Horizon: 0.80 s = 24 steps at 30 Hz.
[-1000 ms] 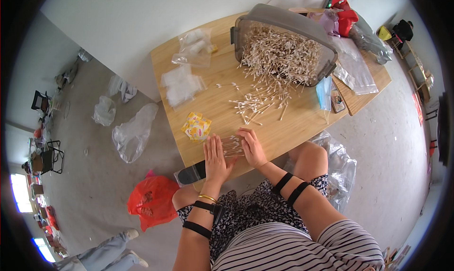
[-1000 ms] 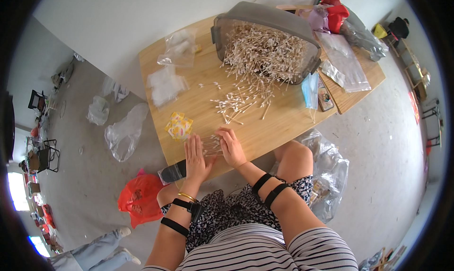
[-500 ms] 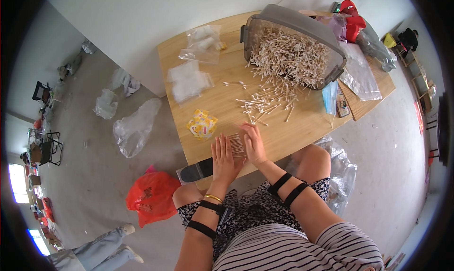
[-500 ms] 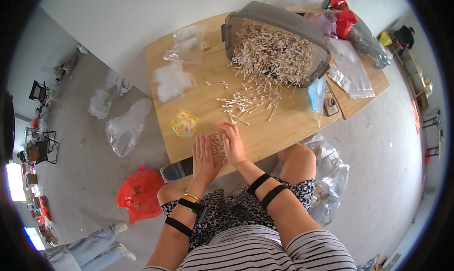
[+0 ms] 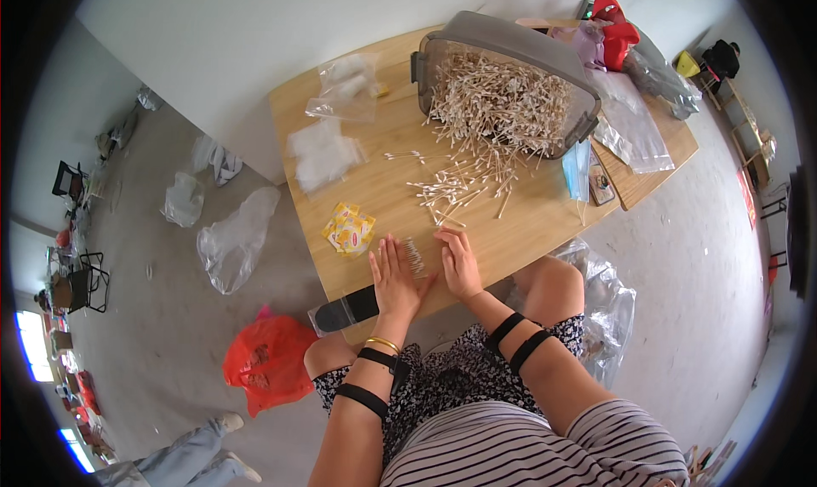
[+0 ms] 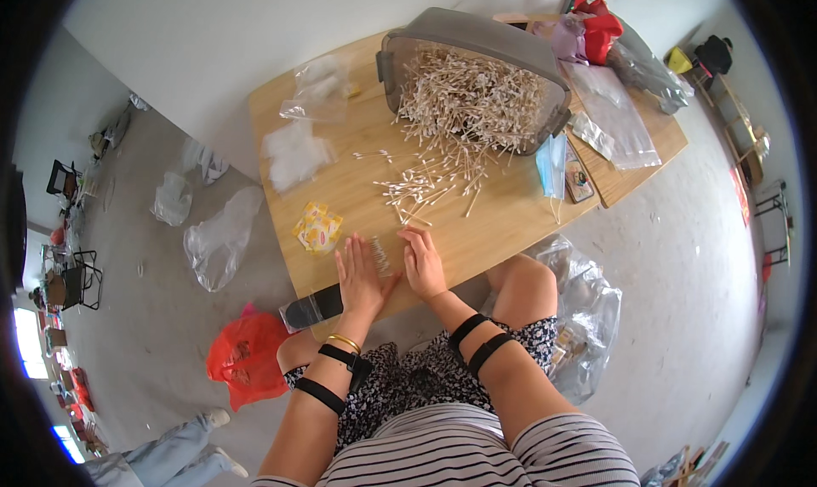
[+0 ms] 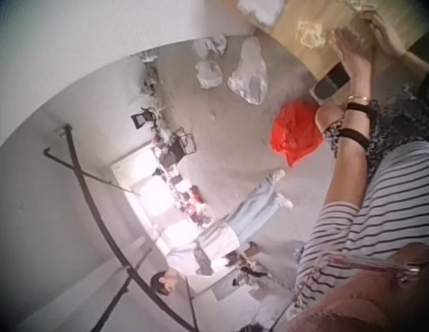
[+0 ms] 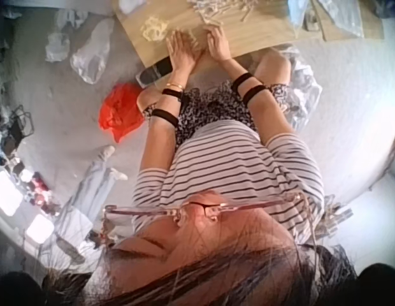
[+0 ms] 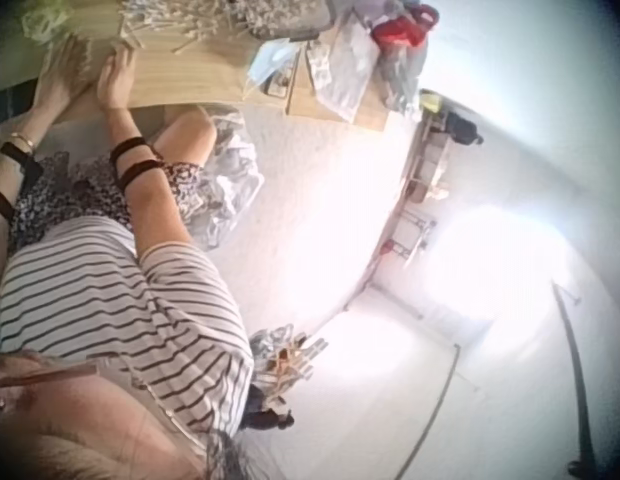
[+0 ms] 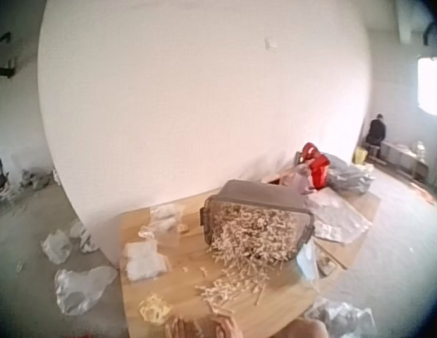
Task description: Arrange cotton swabs into rows and place them into a plastic container.
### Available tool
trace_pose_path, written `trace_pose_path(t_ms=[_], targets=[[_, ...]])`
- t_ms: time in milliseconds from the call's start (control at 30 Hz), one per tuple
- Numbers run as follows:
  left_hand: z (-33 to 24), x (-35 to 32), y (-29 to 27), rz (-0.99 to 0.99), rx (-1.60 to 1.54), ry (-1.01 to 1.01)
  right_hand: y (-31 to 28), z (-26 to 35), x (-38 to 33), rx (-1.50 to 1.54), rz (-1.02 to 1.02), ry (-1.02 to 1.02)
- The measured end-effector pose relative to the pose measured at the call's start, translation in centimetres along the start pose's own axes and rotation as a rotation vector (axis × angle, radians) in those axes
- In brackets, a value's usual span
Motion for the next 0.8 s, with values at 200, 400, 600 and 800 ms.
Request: trace_pose_path(t_ms=[200, 400, 600, 800], targets=[[0.2, -1.2, 0.0, 0.027, -0.064, 0.058, -1.8, -1.1, 2.7, -0.308, -0.010, -0.057], [-0.9, -2.0, 0.5, 0.030, -0.076, 0.125, -2.2, -2.2, 7.6, -0.567, 0.158, -0.161], [-1.0, -2.0, 1.0, 0.044, -0.079, 0.133, 0.4, -1.8, 9.9, -0.632, 0.208, -0.179], [-0.9, -2.1, 1.1, 0.047, -0.047, 0.131, 1.1, -0.8, 10.0, -0.587, 0.200, -0.193]])
Point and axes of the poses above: each hand's wrist, its own x-axis towards the middle knuckle, its own y-axis out of the palm, z = x × y, the point moved 6 cm from there along x, towards the middle knuckle, and after that the axes turned 3 degrees about z, right-handed, at the moved point
